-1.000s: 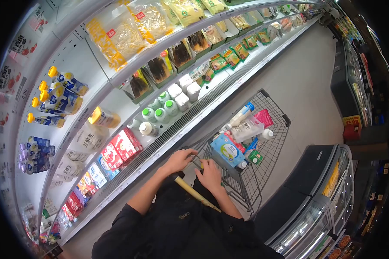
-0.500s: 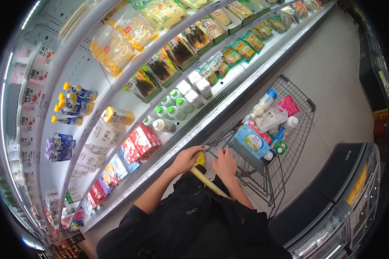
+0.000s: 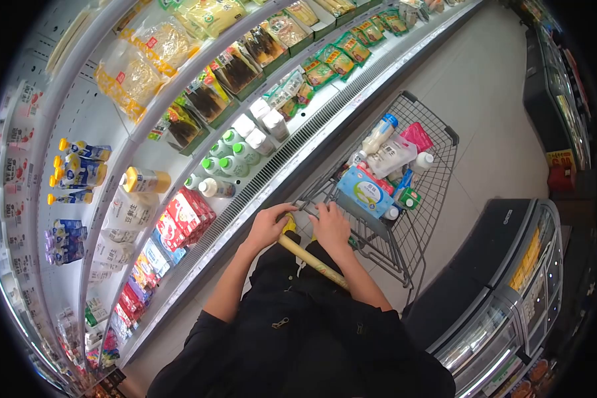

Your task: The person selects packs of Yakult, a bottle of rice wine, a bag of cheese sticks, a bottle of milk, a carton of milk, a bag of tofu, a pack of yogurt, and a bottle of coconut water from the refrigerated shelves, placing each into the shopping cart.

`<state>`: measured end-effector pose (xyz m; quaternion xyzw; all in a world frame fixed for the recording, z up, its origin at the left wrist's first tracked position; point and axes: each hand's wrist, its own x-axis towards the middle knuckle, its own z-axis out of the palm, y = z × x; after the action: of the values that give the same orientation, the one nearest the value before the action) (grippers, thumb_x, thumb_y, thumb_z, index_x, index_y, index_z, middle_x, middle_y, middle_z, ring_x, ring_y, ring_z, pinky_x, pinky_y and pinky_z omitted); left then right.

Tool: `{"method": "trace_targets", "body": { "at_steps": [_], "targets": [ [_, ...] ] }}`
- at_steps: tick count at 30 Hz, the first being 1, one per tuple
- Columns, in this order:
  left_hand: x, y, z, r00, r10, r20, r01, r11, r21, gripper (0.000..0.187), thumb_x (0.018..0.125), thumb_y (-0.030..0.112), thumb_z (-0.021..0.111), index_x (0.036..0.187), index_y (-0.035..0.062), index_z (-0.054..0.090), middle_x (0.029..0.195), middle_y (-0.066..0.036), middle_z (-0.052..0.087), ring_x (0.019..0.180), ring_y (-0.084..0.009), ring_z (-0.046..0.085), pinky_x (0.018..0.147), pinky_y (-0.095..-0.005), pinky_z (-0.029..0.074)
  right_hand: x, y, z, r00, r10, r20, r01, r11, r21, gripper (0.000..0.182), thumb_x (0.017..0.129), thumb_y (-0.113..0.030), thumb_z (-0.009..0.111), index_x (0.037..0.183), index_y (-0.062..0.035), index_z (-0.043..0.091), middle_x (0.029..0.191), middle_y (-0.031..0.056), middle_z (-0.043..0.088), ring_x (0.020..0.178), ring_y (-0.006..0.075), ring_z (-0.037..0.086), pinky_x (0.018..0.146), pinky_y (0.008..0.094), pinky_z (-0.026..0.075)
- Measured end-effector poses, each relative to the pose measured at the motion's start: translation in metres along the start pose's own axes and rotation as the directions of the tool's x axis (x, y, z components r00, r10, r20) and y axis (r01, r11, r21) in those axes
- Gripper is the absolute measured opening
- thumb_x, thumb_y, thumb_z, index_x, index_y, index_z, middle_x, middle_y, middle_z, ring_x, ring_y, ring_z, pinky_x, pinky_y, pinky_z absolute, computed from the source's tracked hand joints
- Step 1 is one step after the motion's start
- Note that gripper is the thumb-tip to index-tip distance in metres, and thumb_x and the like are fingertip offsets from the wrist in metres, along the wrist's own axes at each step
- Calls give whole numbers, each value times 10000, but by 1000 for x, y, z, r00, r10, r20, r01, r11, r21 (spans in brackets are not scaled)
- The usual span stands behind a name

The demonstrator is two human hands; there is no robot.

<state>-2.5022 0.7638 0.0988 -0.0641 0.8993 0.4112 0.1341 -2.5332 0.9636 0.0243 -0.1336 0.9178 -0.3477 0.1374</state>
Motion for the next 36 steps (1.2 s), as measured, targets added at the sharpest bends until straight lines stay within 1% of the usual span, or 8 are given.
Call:
{"method": "trace_targets", "body": {
  "at_steps": [5,11,13,17,20,26,30,36],
  "targets": [
    [9,-1,-12,994,-61,91,69,994,-83,448,1028,218,600,1464,133,548,1308,-183,699,1156,-337,688,1023,-399,520,8,2,-1,1000,11,-1,-11,1000,7,363,902,-331,755,1166,-109,641,1068,106,590,996,321,660,776,452,570],
    [19,-66,-41,984,-142,110,168,946,-278,475,1043,273,611,1458,56,529,1291,-171,711,1172,-293,686,1031,-396,515,16,-1,-2,993,109,34,-112,990,84,381,910,-324,754,1215,-112,664,1181,118,573,1132,334,606,894,471,539],
    [25,-111,-46,970,-237,56,242,960,-138,444,1017,275,633,1389,38,592,1244,-170,729,1141,-277,701,997,-382,530,22,0,-5,990,76,-117,-47,972,231,431,906,-302,759,1236,-58,631,1260,180,531,1194,389,539,1018,491,468],
    [41,-183,-67,918,-397,-10,394,914,-93,470,954,285,687,1340,24,627,1204,-181,736,1116,-295,709,970,-385,539,33,-22,-19,992,8,-127,33,946,322,468,917,-287,749,1284,-35,603,1315,207,529,1234,411,518,1068,488,423],
    [54,-235,-79,855,-466,-226,478,879,-6,584,865,317,755,1333,1,608,1154,-214,730,1102,-366,699,975,-429,533,31,-35,-9,995,-90,-33,95,936,338,527,926,-296,740,1359,-49,570,1349,203,541,1252,410,530,1068,486,429],
    [79,-259,-112,744,-377,-553,529,837,141,711,860,224,745,1465,15,436,1433,-266,474,1253,-473,557,1004,-518,514,28,-49,4,998,-70,4,70,996,55,572,936,-282,712,1428,-62,520,1289,173,624,1217,386,575,1004,474,460],
    [96,-278,-129,719,-383,-580,537,836,115,708,875,220,734,1488,49,424,1410,-269,471,1239,-480,568,997,-530,520,32,-54,5,999,-47,8,47,998,45,550,947,-279,699,1419,-59,524,1282,165,630,1198,375,585,993,471,464],
    [122,-287,-148,776,-500,-385,600,773,206,738,888,256,742,1523,133,386,1437,-271,452,1185,-480,626,955,-538,549,34,-56,11,1000,29,5,-29,999,42,478,971,-242,659,1396,-56,543,1245,141,653,1176,352,602,985,464,469]
  ]
}}
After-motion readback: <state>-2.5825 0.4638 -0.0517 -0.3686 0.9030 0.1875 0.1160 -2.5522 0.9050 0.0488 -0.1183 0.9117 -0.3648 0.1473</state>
